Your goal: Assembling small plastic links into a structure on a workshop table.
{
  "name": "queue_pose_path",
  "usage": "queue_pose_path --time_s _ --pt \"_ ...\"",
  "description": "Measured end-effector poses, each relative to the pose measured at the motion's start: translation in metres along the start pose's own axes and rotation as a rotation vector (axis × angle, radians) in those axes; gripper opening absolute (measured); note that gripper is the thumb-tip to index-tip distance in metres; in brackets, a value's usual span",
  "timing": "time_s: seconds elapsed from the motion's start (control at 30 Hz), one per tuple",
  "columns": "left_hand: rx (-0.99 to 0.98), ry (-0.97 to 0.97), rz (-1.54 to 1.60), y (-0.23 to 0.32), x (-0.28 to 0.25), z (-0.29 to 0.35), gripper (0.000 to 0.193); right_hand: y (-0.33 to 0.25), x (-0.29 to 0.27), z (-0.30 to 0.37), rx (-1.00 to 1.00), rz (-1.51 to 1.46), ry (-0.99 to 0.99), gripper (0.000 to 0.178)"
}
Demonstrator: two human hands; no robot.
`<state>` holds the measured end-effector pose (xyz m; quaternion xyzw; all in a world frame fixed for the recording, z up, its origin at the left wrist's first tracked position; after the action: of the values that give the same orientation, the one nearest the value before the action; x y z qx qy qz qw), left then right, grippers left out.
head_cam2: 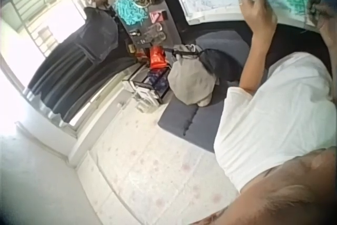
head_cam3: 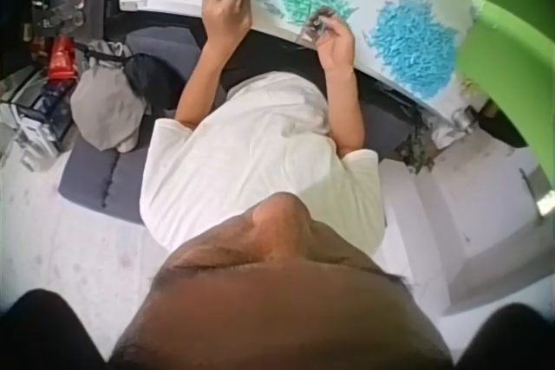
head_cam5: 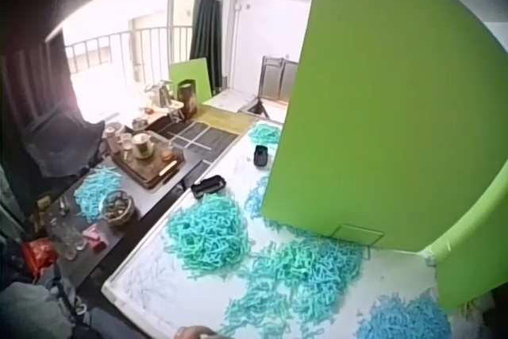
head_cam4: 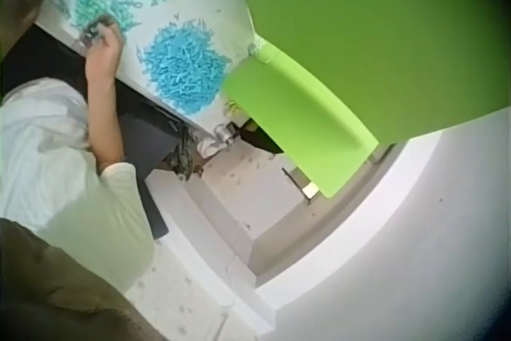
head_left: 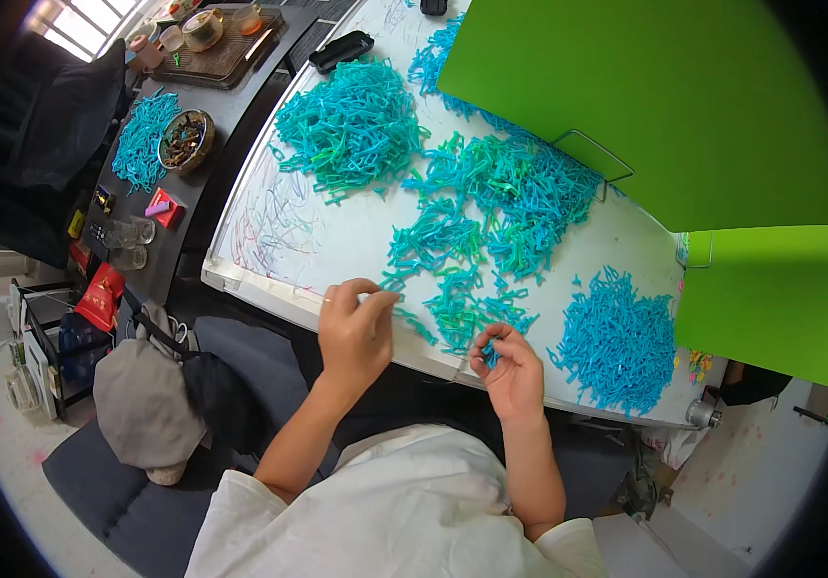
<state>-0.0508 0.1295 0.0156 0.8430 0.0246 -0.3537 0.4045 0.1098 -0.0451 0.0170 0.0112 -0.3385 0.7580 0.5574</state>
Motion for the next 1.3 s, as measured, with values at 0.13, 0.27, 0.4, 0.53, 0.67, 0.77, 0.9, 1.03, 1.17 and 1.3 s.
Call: queue_pose_path --time_s 0.13,0.27,0.4,0.53,0.67,0.77,0.9,1.03,1.17,1.3 --pt "0.095 0.194 0.023 -0.022 -0.019 0.022 0.027 -0.02 -0.008 -0.021 -0.061 0.11 0.006 0.017" --pt "0.062 0.308 0.119 -0.04 -0.032 0.068 0.026 -0.052 0.032 -0.047 -0.58 0.924 0.07 0.013" --pt "-0.09 0.326 0.085 -0.065 -0.037 0.108 0.022 -0.058 0.07 -0.08 -0.67 1.325 0.101 0.015" --pt "-0.033 0.413 0.052 -0.061 -0.045 0.112 0.024 -0.05 0.085 -0.095 -0.873 1.636 0.071 0.016" --pt "-0.037 0.409 0.108 -0.052 -0.042 0.088 0.026 -0.049 0.087 -0.098 -0.777 1.69 0.092 0.016" --pt "0.06 0.269 0.036 -0.041 -0.029 0.05 0.027 -0.055 0.091 -0.09 -0.687 1.705 0.11 0.014" --pt "0.038 0.105 0.009 -0.019 -0.009 -0.002 0.029 -0.067 0.068 -0.083 -0.579 1.4 0.062 0.015" --pt "-0.019 -0.045 -0.114 -0.017 0.011 -0.017 0.034 -0.065 0.038 -0.065 -0.115 0.589 -0.157 0.02" --pt "-0.058 -0.098 -0.046 -0.022 0.026 -0.009 0.031 -0.038 0.003 -0.042 0.085 0.067 -0.407 0.024" --pt "0.079 -0.016 0.077 -0.016 0.031 -0.022 0.023 -0.018 -0.023 -0.033 0.162 -0.127 -0.363 0.024"
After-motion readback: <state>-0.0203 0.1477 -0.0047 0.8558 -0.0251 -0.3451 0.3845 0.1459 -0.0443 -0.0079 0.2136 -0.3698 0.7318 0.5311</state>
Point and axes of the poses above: each hand's wrist, its own z-axis away from the middle knuckle, its own x-axis out of the palm, y = z × x, the point moved 3 cm from there along -z, towards the middle knuckle, and after that the axes turned 7 degrees about x, right-handed, at the moved point
